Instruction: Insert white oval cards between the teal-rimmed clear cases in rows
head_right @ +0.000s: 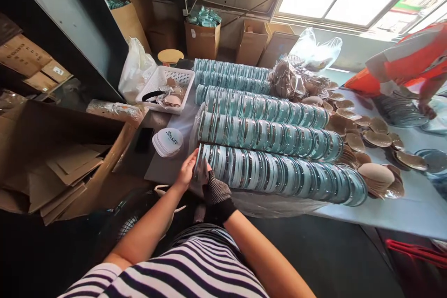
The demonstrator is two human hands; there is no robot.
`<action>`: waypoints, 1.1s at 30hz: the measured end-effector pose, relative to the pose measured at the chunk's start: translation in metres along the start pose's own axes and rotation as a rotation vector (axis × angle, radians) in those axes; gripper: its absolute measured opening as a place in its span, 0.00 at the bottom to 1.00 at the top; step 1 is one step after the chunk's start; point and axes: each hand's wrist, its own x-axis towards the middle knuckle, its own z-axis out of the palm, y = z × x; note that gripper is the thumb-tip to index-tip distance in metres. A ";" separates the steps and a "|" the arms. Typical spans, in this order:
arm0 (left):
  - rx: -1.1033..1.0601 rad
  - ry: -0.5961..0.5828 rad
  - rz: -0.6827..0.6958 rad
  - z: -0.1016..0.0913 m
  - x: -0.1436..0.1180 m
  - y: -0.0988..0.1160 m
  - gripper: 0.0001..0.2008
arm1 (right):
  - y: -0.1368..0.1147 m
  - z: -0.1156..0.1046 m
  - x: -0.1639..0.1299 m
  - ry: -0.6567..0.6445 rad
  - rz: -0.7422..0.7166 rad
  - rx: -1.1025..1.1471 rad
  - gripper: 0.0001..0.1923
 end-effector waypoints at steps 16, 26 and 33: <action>-0.084 0.059 -0.105 0.007 -0.003 0.003 0.27 | 0.006 0.003 0.012 0.040 0.022 0.676 0.10; -0.262 0.031 -0.192 0.004 0.000 0.002 0.26 | -0.001 -0.020 0.034 0.113 0.042 0.232 0.05; -0.278 -0.021 -0.205 0.004 0.000 0.005 0.28 | -0.010 -0.006 0.035 0.091 0.016 -0.018 0.14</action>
